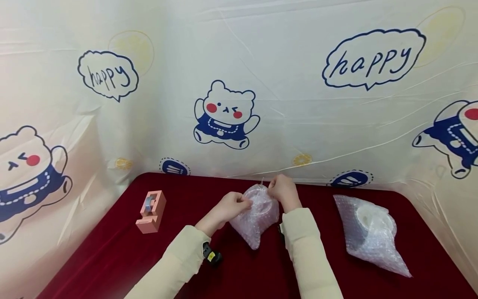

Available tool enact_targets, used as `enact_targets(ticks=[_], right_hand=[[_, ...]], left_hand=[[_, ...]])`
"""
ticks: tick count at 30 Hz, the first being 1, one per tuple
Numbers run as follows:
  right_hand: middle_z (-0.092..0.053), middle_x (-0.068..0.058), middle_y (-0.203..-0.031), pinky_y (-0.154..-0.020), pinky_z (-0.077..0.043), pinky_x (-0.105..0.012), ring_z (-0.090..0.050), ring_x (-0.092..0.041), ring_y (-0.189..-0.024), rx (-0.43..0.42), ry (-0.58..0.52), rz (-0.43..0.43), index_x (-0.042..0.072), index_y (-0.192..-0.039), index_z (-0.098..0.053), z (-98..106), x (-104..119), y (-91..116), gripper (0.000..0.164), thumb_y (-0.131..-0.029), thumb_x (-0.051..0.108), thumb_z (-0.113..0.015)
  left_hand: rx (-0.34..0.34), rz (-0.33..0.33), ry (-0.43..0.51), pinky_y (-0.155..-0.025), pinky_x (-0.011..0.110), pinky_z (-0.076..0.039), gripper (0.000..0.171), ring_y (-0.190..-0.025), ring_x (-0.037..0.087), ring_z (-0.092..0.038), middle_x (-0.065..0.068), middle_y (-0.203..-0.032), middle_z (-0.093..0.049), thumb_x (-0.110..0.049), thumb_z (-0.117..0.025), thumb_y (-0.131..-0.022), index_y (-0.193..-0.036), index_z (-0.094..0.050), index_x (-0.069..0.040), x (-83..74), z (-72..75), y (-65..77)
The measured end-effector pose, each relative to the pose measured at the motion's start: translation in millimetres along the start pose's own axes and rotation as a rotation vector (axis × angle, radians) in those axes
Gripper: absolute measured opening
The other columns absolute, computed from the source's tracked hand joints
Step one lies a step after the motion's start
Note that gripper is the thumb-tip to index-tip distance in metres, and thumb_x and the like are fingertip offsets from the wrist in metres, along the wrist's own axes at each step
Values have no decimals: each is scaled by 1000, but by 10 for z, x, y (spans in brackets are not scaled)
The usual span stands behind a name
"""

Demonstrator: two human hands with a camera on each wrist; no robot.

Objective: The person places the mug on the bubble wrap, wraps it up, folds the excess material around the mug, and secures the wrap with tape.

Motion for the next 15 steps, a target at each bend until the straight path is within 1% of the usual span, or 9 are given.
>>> enact_targets(ticks=[3,6,10,15], right_hand=[[-58,-4,-66,-56,-41,-24,-51,-15,-61,-13,-16,3,3,-75,-58,-18,-16,0,9,-81,6,-63],[-59,-6,-70,-58,-42,-25,-52,-16,-63,-30,-9,23,3,-76,-59,-30,-13,15,10,-84,7,-65],[-62,-9,-76,-58,-42,-25,-52,-18,-66,-50,34,52,3,-78,-62,-51,-6,33,10,-86,8,-64],[-67,-15,-88,-60,-45,-27,-54,-20,-70,-57,103,73,2,-87,-68,-71,28,76,10,-89,11,-64]], left_hand=[[-10,7,5,-47,21,-29,23,-45,6,-25,-8,-48,-31,-14,-55,-94,-80,-63,2,-2,2,8],[-27,16,7,-50,21,-32,20,-48,7,-29,-7,-51,-35,-15,-56,-94,-88,-65,3,3,-3,14],[-43,21,16,-53,21,-34,19,-53,8,-35,-5,-58,-41,-15,-57,-93,-95,-65,2,14,-11,17],[-50,25,24,-54,21,-35,18,-56,8,-38,-3,-66,-45,-15,-57,-93,-96,-65,2,23,-19,32]])
Point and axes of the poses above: each hand's wrist, its own y-axis away from the middle knuckle, its own z-axis out of the back of the hand, x = y × z, the point moved 3 cm from there along -y, towards the middle knuckle
